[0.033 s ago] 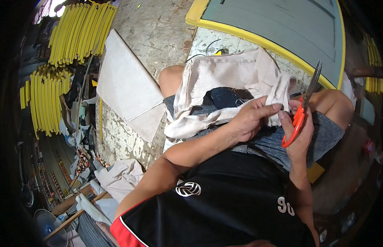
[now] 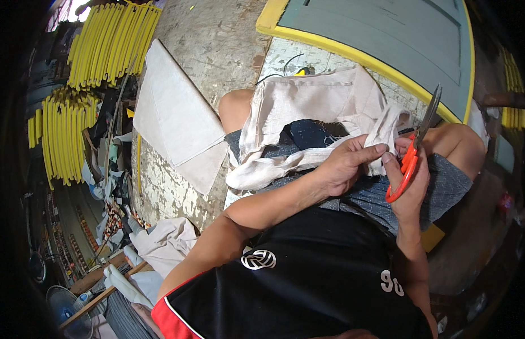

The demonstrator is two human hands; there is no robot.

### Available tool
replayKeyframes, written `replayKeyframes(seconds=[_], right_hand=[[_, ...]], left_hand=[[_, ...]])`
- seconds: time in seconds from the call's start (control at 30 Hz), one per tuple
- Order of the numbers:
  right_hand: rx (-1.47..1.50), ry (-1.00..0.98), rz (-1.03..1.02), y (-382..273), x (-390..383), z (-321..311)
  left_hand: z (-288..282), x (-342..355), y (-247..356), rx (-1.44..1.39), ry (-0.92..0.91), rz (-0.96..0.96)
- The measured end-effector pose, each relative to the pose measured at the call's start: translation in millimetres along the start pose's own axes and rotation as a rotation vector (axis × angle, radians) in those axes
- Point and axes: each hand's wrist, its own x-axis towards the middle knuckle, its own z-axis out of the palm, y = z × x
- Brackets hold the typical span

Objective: The person uses red-handled scissors to cut a white fabric bag into strips. They repeatedly cut, pull, and trim the fabric while seated on the floor.

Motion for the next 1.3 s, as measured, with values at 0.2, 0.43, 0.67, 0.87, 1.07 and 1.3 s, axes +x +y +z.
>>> replayKeyframes(seconds=[0.2,0.43,0.67,0.87,1.07,1.3], right_hand=[[0.003,-0.027,0.055,2,-3,2],[-0.007,-0.010,0.006,12,3,-7],[0.087,-0.015,-0.101,30,12,-12],[0.068,-0.094,0.048,-1,13,-7],[0.007,-0.088,-0.049,0,17,-14],[-0.002,-0.060,-0.135,22,22,-15]], left_hand=[[-9,1,-5,0.140,0.022,0.022],[-7,-1,2,0.257,-0.027,0.026],[-4,-2,10,0.194,-0.065,0.035],[-5,2,15,0.273,-0.031,0.059],[-8,1,16,0.137,-0.084,0.060],[-10,2,16,0.133,-0.072,0.090]])
